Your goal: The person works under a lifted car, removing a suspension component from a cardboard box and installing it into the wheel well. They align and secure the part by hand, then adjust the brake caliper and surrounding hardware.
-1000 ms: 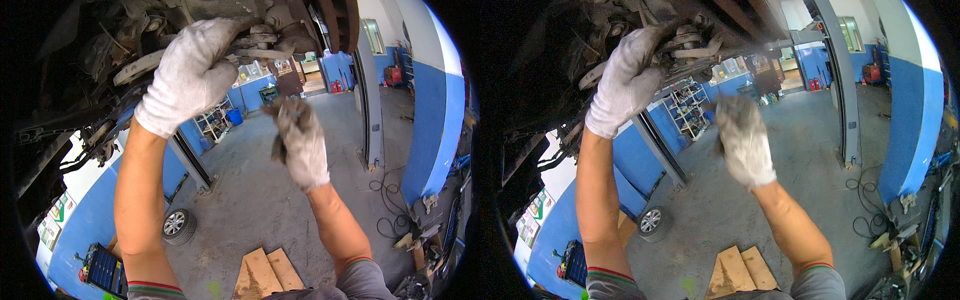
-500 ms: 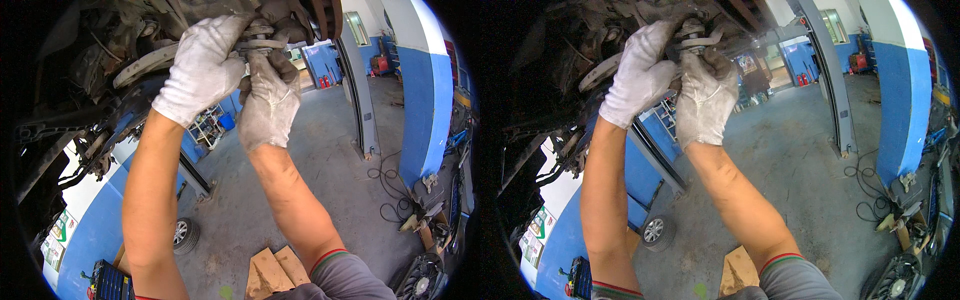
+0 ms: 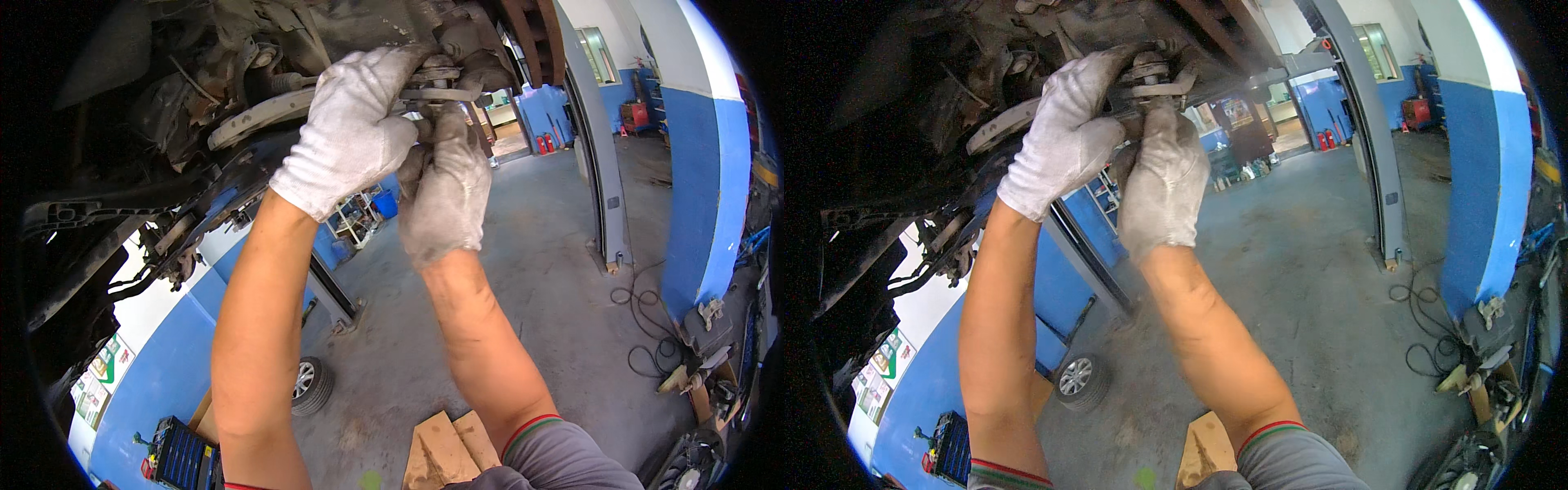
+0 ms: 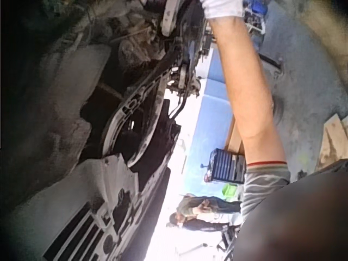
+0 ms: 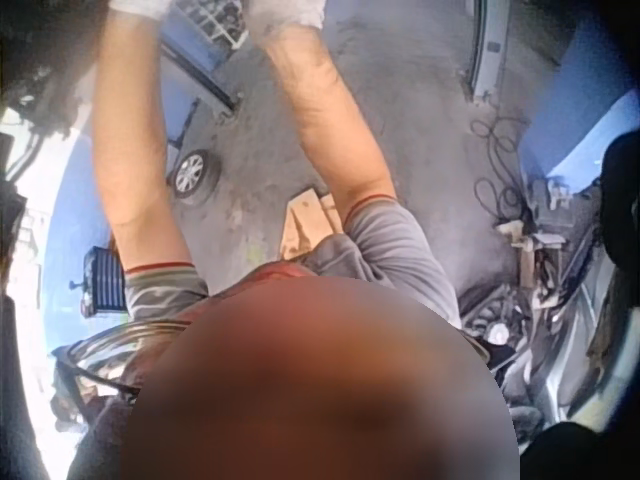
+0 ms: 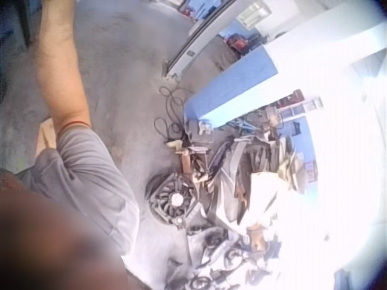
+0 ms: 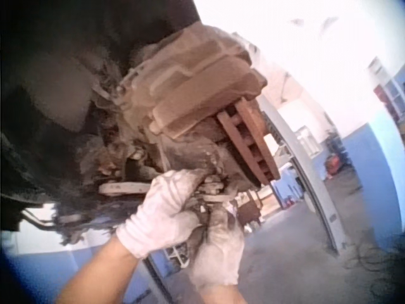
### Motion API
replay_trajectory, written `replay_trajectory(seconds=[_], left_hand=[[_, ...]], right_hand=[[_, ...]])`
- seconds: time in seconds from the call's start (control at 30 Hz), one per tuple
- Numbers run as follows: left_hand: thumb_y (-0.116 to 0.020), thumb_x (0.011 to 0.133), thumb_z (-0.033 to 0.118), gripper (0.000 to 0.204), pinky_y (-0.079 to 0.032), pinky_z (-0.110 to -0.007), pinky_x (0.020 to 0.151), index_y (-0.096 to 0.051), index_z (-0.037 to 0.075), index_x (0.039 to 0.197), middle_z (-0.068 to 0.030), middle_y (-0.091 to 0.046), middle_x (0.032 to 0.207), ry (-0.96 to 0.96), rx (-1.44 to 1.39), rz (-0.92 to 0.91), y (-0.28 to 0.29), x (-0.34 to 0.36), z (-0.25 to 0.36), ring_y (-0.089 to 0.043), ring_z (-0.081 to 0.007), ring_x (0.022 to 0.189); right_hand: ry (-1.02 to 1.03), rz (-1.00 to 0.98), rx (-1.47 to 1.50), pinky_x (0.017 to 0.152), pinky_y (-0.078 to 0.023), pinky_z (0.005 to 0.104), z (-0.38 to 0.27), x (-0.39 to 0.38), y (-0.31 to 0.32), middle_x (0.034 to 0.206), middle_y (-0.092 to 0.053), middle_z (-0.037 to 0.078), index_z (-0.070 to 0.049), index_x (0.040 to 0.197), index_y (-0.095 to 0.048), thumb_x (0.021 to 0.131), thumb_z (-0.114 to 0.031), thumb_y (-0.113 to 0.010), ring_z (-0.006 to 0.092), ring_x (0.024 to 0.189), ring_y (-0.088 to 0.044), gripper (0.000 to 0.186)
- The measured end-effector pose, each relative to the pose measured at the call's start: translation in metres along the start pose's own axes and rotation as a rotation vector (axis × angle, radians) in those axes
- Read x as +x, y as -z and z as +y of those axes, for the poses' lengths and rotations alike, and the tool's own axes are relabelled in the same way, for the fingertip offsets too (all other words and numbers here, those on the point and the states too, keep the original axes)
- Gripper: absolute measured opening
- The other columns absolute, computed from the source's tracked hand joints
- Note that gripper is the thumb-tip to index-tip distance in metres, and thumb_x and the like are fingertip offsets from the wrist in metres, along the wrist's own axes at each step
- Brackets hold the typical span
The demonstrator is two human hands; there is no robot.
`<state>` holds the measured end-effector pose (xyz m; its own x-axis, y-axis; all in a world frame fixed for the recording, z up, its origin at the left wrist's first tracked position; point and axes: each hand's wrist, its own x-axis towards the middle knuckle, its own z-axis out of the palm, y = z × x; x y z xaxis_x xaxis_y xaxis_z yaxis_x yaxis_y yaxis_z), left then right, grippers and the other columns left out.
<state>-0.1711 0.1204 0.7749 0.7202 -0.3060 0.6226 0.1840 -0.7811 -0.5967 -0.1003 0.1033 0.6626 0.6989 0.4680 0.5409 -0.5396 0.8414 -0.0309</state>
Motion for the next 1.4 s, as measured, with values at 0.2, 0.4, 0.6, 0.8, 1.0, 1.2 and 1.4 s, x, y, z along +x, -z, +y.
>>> replay_trajectory(seconds=[0.2,0.4,0.6,0.8,1.0,1.2,1.4], left_hand=[[-0.058,0.071,0.010,0.062,-0.045,-0.048,0.106,-0.062,0.001,0.133,-0.0255,-0.067,0.123,-0.011,-0.161,-0.008,0.009,0.010,0.004,-0.058,-0.0455,0.119],[-0.058,0.073,0.013,0.062,-0.044,-0.048,0.107,-0.061,-0.001,0.134,-0.0274,-0.066,0.123,0.061,-0.133,-0.063,0.018,0.007,0.015,-0.057,-0.0455,0.120],[-0.062,0.074,0.016,0.062,-0.042,-0.048,0.108,-0.062,-0.003,0.132,-0.0281,-0.066,0.122,0.082,-0.117,-0.052,0.018,0.011,0.018,-0.057,-0.0457,0.120],[-0.064,0.075,0.019,0.062,-0.042,-0.048,0.108,-0.061,-0.003,0.132,-0.0287,-0.064,0.125,0.109,-0.138,-0.108,0.020,0.012,0.017,-0.057,-0.0465,0.120],[-0.062,0.073,0.017,0.065,-0.039,-0.047,0.111,-0.059,-0.001,0.135,-0.0262,-0.063,0.129,0.096,-0.146,-0.080,0.018,0.012,0.015,-0.056,-0.0437,0.123],[-0.061,0.074,0.016,0.067,-0.036,-0.046,0.114,-0.057,0.000,0.140,-0.0230,-0.061,0.135,0.202,-0.188,-0.110,0.017,0.009,0.017,-0.052,-0.0412,0.128],[-0.066,0.073,0.013,0.066,-0.037,-0.045,0.112,-0.060,-0.001,0.136,-0.0231,-0.061,0.134,0.218,-0.264,-0.111,0.015,0.007,0.014,-0.054,-0.0409,0.127]], right_hand=[[-0.217,-0.194,0.138,0.047,-0.033,0.0203,-0.008,0.015,0.005,0.075,-0.053,-0.004,-0.015,0.100,-0.061,0.110,-0.037,-0.046,0.0062,0.056,-0.043,0.029],[-0.364,-0.091,0.376,0.045,-0.031,0.0223,-0.023,0.011,0.003,0.075,-0.056,-0.003,-0.014,0.098,-0.061,0.109,-0.034,-0.042,0.0094,0.054,-0.044,0.030],[-0.493,-0.233,0.612,0.045,-0.033,0.0228,-0.030,0.011,-0.002,0.082,-0.062,-0.001,-0.011,0.105,-0.060,0.105,-0.026,-0.042,0.0103,0.056,-0.048,0.024],[-0.511,-0.151,0.521,0.048,-0.035,0.0235,-0.034,0.011,-0.006,0.080,-0.060,0.000,-0.010,0.101,-0.061,0.105,-0.026,-0.042,0.0107,0.057,-0.047,0.026],[-0.451,-0.120,0.371,0.049,-0.035,0.0240,-0.040,0.009,-0.001,0.076,-0.057,0.001,-0.007,0.100,-0.063,0.104,-0.028,-0.044,0.0112,0.057,-0.044,0.029],[-0.385,-0.191,0.223,0.048,-0.031,0.0260,-0.035,0.018,0.015,0.071,-0.049,0.002,-0.002,0.094,-0.064,0.103,-0.027,-0.047,0.0123,0.055,-0.037,0.031],[-0.122,-0.308,-0.376,0.056,-0.039,0.0229,-0.028,0.016,0.035,0.083,-0.053,0.002,-0.002,0.096,-0.060,0.089,0.000,-0.054,0.0094,0.065,-0.048,0.009]])
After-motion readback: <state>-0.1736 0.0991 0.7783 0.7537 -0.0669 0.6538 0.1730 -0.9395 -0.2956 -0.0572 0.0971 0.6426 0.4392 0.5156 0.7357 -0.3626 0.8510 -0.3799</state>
